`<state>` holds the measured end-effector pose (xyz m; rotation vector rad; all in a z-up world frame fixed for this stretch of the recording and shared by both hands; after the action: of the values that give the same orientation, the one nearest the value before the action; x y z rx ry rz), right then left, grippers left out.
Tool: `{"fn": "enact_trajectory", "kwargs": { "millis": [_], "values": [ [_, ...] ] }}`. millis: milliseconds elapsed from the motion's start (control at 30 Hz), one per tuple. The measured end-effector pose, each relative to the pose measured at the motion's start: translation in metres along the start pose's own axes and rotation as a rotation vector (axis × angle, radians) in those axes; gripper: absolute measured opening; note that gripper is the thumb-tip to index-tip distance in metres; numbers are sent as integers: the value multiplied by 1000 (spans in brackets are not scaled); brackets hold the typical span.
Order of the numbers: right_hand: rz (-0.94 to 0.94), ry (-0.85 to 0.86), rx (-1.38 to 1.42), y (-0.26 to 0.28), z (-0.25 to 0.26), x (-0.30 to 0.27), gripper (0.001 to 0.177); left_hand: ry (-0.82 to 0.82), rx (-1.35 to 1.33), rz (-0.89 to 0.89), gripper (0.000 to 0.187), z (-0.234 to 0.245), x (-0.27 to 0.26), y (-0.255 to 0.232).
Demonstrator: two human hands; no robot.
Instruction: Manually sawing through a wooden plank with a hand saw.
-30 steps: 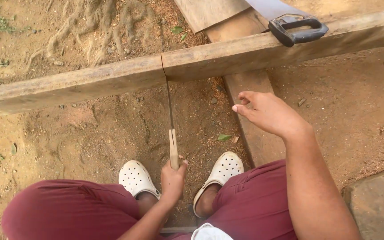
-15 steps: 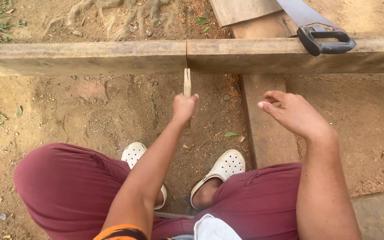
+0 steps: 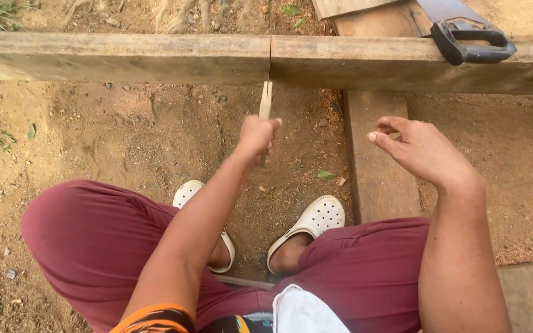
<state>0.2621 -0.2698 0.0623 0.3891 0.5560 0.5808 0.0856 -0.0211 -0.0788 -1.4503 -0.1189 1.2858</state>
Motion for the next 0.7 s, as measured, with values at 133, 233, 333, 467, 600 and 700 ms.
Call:
{"fn": "enact_trajectory", "kwargs": {
  "millis": [133, 233, 333, 467, 600, 700],
  "values": [
    [95, -39, 8, -3, 0, 9, 60, -61, 67, 4, 22, -1, 3, -13],
    [90, -35, -6, 2, 0, 4, 59, -82, 45, -105, 22, -6, -3, 45],
    [-56, 25, -31, -2, -2, -6, 61, -156, 190, -64, 30, 14, -78, 108],
    [-66, 60, -66, 5, -5, -7, 63, -211, 215, -269, 28, 42, -130, 114],
    [-69, 50, -79, 10, -2, -11, 62, -39, -5, -31, 26, 15, -72, 58],
    [-29, 42, -50, 8, -5, -6, 61, -18, 79, 14, 27, 7, -21, -8]
  ]
}}
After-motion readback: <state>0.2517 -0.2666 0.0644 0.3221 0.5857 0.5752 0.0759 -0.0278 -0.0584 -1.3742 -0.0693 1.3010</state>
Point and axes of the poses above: each hand's wrist, its own x-axis towards the middle knuckle, its own z-axis out of the back of the hand, y = z × x, the point moved 9 cm from there along x, towards the middle knuckle, and after that the axes turned 7 degrees about -y, right-handed, at the moved point
